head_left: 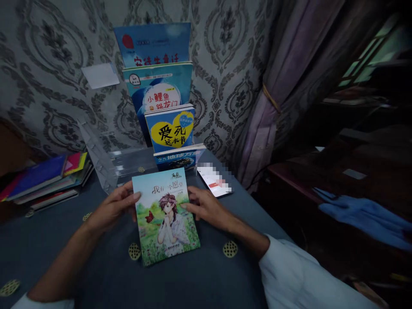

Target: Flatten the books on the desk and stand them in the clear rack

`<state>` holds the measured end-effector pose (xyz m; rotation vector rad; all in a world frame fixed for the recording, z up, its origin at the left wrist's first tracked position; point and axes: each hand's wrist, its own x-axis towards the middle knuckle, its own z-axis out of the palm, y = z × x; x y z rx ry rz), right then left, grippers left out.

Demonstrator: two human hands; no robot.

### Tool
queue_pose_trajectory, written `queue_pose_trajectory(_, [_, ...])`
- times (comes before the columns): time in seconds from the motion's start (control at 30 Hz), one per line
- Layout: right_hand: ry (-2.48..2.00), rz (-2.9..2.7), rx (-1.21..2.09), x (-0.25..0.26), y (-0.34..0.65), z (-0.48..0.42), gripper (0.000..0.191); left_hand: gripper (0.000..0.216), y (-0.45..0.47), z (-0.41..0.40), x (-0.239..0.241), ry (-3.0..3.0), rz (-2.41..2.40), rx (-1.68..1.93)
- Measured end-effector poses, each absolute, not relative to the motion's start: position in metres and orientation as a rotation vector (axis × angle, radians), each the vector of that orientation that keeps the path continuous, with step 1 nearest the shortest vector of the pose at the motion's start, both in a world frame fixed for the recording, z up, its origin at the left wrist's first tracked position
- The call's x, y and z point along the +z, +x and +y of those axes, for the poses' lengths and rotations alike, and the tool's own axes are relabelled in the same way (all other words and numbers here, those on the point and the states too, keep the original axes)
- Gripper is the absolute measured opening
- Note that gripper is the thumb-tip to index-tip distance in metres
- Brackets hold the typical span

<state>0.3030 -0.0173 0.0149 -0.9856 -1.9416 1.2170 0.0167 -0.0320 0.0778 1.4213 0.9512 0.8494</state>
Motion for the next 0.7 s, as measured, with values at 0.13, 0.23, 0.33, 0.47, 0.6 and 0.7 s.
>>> queue_pose_trajectory(0.13, [-0.811, -1.836, 1.236, 0.028, 0.310, -0.014, 0.032, 0.042, 0.024, -0.035, 0.093, 1.635, 0.926, 0.928])
queue_pose_trajectory(0.23, [-0.813, -1.836, 0.976, 0.041, 0.314, -0.004, 0.023, 0.035, 0.038, -0.033, 0.110, 1.878, 0.966, 1.029])
queue_pose_trajectory(0.33, [-0.861, -1.797, 0.572, 0.057, 0.319, 0.012, 0.016, 0.025, 0.058, -0.029, 0.126, 2.196, 1.022, 1.209])
queue_pose_trajectory(0.47, [-0.860, -1.722, 0.213, 0.072, 0.322, 0.035, 0.011, 0.016, 0.077, -0.022, 0.139, 2.506, 1.109, 1.441])
queue_pose_trajectory(0.6, [-0.854, -1.741, 0.178, 0.070, 0.324, 0.051, 0.016, 0.015, 0.083, -0.012, 0.136, 2.580, 1.146, 1.480])
queue_pose_trajectory(0.7, [-0.887, -1.777, 0.227, 0.066, 0.325, 0.057, 0.017, 0.016, 0.082, -0.001, 0.127, 2.537, 1.165, 1.440])
